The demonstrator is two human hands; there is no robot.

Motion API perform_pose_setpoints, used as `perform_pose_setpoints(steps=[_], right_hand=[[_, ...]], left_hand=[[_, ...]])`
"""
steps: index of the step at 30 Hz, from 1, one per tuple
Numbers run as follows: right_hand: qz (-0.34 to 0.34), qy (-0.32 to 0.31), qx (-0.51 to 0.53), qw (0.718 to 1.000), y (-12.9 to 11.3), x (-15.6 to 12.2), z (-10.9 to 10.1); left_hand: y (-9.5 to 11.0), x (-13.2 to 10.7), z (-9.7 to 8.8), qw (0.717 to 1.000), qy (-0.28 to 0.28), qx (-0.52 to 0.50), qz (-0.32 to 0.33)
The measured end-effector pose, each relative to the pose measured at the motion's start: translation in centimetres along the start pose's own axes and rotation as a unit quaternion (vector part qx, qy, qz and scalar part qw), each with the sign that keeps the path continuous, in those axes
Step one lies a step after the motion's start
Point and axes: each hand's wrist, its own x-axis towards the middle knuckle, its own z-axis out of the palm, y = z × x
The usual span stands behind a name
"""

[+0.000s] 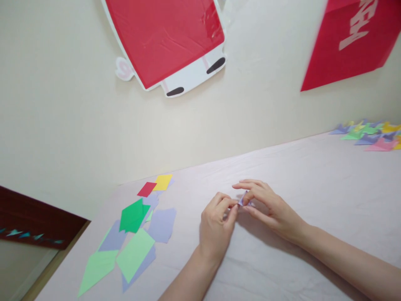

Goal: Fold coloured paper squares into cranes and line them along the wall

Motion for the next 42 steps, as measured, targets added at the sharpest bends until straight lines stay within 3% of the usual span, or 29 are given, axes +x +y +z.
perform_pose_setpoints(steps=[10, 18, 22, 30, 36, 39, 42], right_hand=[[0.074, 0.017, 0.072, 0.995, 0.0, 0.3, -0.2], [0.100, -0.008, 0.124, 0.987, -0.1, 0.1, 0.1], [0.143, -0.018, 0.141, 0.979, -0.2, 0.2, 0.1], [0.253, -0.043, 0.224, 0.940, -0.4, 0.3, 0.6], [0.287, -0.021, 0.306, 0.908, 0.0, 0.1, 1.0], [0.288, -0.025, 0.301, 0.909, 0.0, 0.2, 0.9], [0.271, -0.027, 0.255, 0.928, 0.0, 0.1, 0.9]], left_hand=[[0.3, -0.1, 0.2, 0.999, -0.011, -0.014, -0.043], [0.4, 0.1, 0.1, 0.997, 0.010, -0.052, -0.060], [0.4, 0.0, 0.0, 0.996, 0.018, -0.055, -0.073], [0.0, 0.3, 0.5, 0.989, 0.017, -0.073, -0.128], [0.3, 0.2, 1.2, 0.973, 0.008, -0.141, -0.183], [0.0, 0.2, 1.3, 0.965, 0.014, -0.162, -0.205], [-0.2, 0.2, 1.3, 0.967, 0.002, -0.160, -0.196]])
